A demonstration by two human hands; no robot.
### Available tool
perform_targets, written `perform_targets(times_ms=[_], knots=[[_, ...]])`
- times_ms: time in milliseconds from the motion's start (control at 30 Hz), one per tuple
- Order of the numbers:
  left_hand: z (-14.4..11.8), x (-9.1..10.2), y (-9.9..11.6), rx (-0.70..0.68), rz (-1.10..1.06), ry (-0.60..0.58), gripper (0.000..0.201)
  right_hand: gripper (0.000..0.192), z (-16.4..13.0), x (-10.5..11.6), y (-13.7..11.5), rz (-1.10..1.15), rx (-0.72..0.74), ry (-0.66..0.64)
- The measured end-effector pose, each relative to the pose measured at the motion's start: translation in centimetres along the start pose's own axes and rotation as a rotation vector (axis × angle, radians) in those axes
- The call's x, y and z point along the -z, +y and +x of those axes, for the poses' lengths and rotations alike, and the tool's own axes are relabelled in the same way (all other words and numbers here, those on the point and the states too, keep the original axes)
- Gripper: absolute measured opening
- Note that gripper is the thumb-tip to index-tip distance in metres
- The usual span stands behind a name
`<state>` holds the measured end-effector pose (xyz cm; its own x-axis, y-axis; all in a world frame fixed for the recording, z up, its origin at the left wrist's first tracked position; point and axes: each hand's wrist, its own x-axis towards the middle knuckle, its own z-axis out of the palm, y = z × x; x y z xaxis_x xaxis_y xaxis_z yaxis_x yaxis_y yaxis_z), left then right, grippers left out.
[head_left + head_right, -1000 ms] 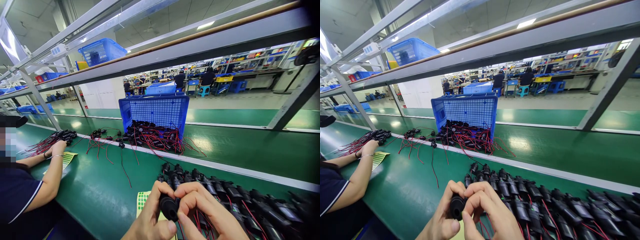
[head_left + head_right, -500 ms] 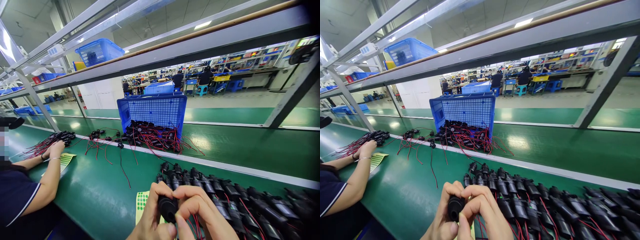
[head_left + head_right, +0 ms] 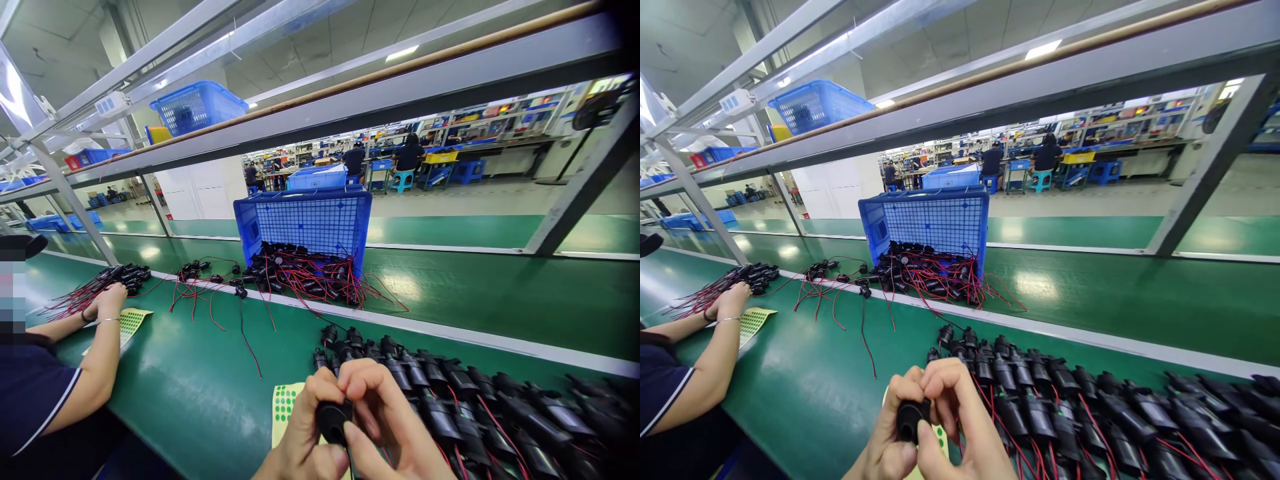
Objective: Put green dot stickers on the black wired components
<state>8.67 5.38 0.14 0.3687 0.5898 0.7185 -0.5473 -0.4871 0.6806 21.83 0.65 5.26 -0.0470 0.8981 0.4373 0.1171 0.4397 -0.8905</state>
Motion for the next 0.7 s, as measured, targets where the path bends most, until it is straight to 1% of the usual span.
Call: perform_targets(times_ms=[133,200,267,367,467,533,600,700], knots=[[-0.3,0.7,0.4,0.276,-0.080,0.040,0.041,0.013,0.8,0.4,0.7,0.072,-0.134,-0.055],[-0.5,1.1,0.7,0.336,-0.091,0.062,0.047,0.017,0.9,0.5,0.4,0.122,-0.188,-0.077],[-0.5,1.3,1.1,0.356,-0.106,0.060,0.050,0.018,0.8,0.4,0.0,0.154,-0.210,-0.060],[-0.3,1.1,1.6,0.381,-0.083,0.044,0.051,0.017,0.6,0.4,-0.6,0.126,-0.215,-0.041],[0.1,0.8,1.9,0.380,-0.047,0.033,0.050,0.016,0.6,0.6,-0.8,0.078,-0.207,-0.086],[0.3,0.7,2.0,0.351,-0.028,0.019,0.049,0.016,0.7,0.6,-0.9,0.064,-0.209,-0.101],[0.5,0.8,2.2,0.308,0.009,-0.023,0.046,0.017,0.7,0.4,-0.9,0.083,-0.216,-0.077],[1.1,1.1,3.0,0.265,0.114,-0.135,0.040,0.022,0.6,-0.2,-0.9,0.184,-0.230,-0.047]])
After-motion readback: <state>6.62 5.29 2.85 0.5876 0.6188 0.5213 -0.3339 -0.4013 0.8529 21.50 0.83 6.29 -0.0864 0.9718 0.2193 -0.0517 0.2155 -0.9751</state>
